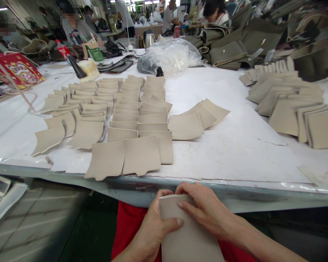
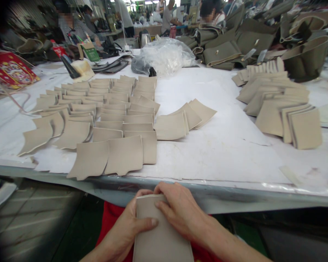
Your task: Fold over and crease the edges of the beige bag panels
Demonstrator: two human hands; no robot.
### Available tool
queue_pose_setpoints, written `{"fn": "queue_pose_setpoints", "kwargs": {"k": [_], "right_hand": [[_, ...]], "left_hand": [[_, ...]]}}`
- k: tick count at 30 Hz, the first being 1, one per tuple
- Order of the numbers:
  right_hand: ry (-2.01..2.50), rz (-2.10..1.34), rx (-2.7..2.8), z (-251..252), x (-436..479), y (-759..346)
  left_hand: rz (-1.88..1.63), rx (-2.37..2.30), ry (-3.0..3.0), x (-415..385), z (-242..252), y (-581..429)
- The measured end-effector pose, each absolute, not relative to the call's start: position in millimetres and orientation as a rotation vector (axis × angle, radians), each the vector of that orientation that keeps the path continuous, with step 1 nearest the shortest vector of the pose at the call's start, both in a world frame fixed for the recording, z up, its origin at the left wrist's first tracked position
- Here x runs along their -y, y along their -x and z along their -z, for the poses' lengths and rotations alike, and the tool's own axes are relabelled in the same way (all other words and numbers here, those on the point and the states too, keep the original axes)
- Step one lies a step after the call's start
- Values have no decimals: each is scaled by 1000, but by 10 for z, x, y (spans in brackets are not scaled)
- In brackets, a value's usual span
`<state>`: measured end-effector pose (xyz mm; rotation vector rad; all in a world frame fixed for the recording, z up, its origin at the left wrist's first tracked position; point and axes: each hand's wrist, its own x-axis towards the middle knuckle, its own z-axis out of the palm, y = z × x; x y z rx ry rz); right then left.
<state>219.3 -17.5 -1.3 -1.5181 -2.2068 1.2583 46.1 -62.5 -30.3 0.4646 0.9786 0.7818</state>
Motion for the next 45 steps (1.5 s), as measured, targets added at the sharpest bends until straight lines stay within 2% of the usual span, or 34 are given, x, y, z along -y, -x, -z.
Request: {"fn": "queue_pose_setpoints", "kwargs": {"k": [45], "right_hand": [[1506,-1248,2191,27,193,-2184]], "left_hand": [[-743,-1021,-534,616,291,-443]]}}
